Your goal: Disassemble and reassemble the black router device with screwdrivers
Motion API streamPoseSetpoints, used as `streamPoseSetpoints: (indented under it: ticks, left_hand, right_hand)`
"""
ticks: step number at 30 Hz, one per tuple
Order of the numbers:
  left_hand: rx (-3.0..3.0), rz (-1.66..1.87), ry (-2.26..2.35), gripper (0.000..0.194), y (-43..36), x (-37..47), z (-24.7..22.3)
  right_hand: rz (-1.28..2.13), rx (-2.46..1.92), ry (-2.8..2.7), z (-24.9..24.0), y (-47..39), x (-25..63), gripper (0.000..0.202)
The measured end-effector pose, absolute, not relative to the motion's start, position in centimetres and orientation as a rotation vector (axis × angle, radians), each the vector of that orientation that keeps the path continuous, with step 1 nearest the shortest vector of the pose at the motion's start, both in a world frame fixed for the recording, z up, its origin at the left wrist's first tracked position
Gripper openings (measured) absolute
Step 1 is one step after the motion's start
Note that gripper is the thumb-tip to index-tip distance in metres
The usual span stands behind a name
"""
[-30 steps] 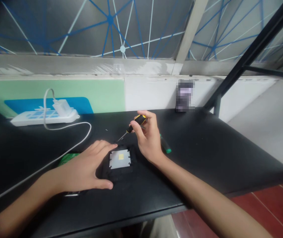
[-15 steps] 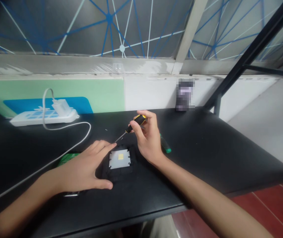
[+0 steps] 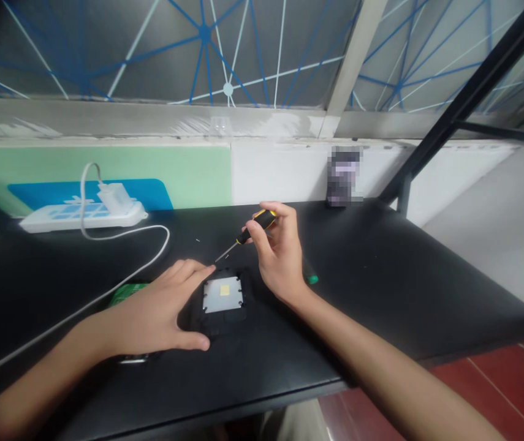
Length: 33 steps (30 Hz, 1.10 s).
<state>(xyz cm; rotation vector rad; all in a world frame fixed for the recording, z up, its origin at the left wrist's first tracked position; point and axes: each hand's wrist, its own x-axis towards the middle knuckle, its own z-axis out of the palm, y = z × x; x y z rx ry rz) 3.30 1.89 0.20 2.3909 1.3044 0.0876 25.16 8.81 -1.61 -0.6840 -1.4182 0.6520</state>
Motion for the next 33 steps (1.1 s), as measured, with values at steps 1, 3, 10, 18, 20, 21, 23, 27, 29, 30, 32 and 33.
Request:
streamPoseSetpoints:
  ticks: [1,3,10,18,20,21,23,27,29,30,32,33]
  left_hand:
    - [2.393,0.093,1.301,0.109,1.89,3.28,0.19]
    - [2.397,0.101,1.294,0.108,1.88,3.24,0.17]
    - [2.404,0.093,1.282,0.107,1.78,3.10,0.08]
    - [2.391,0.078,1.309,0.111,1.86,3.29,0.29]
    - [2.386,0.068,1.319,0.111,1.87,3.39,0.42]
    - [2.385,0.064,1.319,0.111,1.87,3.41,0.46]
    - [2.387,0.065,1.317,0.111,1.87,3.40,0.46]
    - [2.390,0.071,1.320,0.111,1.89,3.25,0.26]
    - [2.389,0.071,1.322,0.111,1.90,3.22,0.18]
    - [2.390,0.074,1.320,0.110,1.90,3.23,0.18]
    - [2.390,0.075,1.310,0.108,1.90,3.27,0.23]
    - [2.389,0.073,1.304,0.108,1.90,3.29,0.28]
  right_hand:
    - [0.652,-0.682,-1.418,-1.60,8.81,25.16,0.027]
    - [0.661,-0.677,-1.418,-1.60,8.77,25.12,0.027]
    - [0.693,-0.657,-1.433,-1.68,8.43,24.83,0.028]
    - [0.676,-0.668,-1.400,-1.11,8.15,24.81,0.029]
    - [0.671,-0.654,-1.396,-0.98,8.16,24.86,0.028]
    - [0.666,-0.647,-1.398,-0.93,8.17,24.89,0.027]
    - [0.655,-0.639,-1.402,-0.88,8.20,24.94,0.026]
    - [0.642,-0.630,-1.395,-0.91,8.27,24.98,0.025]
    - [0.634,-0.620,-1.395,-0.98,8.34,25.00,0.025]
    - [0.627,-0.621,-1.396,-1.02,8.37,25.00,0.025]
    - [0.615,-0.640,-1.407,-1.14,8.45,25.02,0.025]
    - [0.615,-0.654,-1.417,-1.21,8.48,25.03,0.025]
